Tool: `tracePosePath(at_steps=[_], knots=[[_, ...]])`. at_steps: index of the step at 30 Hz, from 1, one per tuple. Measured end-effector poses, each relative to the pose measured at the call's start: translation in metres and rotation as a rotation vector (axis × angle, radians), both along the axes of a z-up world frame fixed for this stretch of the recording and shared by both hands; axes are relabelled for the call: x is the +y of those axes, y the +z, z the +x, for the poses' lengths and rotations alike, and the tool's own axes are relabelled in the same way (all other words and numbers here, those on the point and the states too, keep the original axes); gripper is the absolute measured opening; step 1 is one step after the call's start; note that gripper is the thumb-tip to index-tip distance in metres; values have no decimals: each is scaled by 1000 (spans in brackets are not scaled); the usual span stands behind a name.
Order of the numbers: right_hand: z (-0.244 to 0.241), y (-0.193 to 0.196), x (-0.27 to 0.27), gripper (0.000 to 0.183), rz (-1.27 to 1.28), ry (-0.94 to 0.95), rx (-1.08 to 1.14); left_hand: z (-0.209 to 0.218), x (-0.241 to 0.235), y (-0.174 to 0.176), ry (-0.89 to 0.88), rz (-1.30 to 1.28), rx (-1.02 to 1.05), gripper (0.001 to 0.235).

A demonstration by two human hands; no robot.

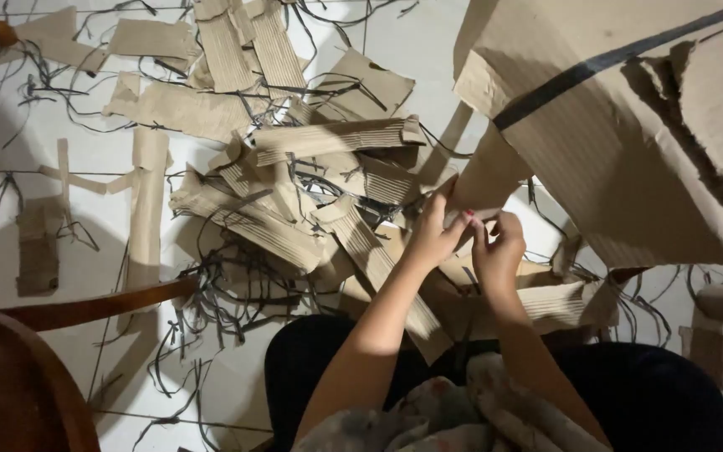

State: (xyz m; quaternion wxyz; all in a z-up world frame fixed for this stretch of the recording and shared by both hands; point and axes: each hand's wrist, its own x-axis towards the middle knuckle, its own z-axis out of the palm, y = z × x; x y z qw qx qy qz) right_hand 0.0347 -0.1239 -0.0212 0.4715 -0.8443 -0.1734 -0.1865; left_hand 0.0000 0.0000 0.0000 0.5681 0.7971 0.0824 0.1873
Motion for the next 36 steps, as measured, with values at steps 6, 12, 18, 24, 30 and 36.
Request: tracePosePath(at_steps=[6, 12, 18, 24, 30, 36], knots=[[-7, -44, 10, 34, 444, -30, 244, 30, 7, -40, 34, 111, 41, 71], [-34, -19, 50, 79, 289, 51, 395, 39, 5, -58, 37, 9, 183, 70], [-9, -40, 45, 51, 250, -67, 490, 31, -9, -57, 201, 166, 93, 56], [5, -79, 18, 26, 174, -216, 650, 17, -42, -69, 187, 92, 191, 55], [-27, 24, -29, 31, 328, -20, 727, -1, -87, -18, 262, 48, 120, 54], [5, -72, -80, 76, 72, 222, 310, -6, -99, 5, 233, -28, 18, 53]])
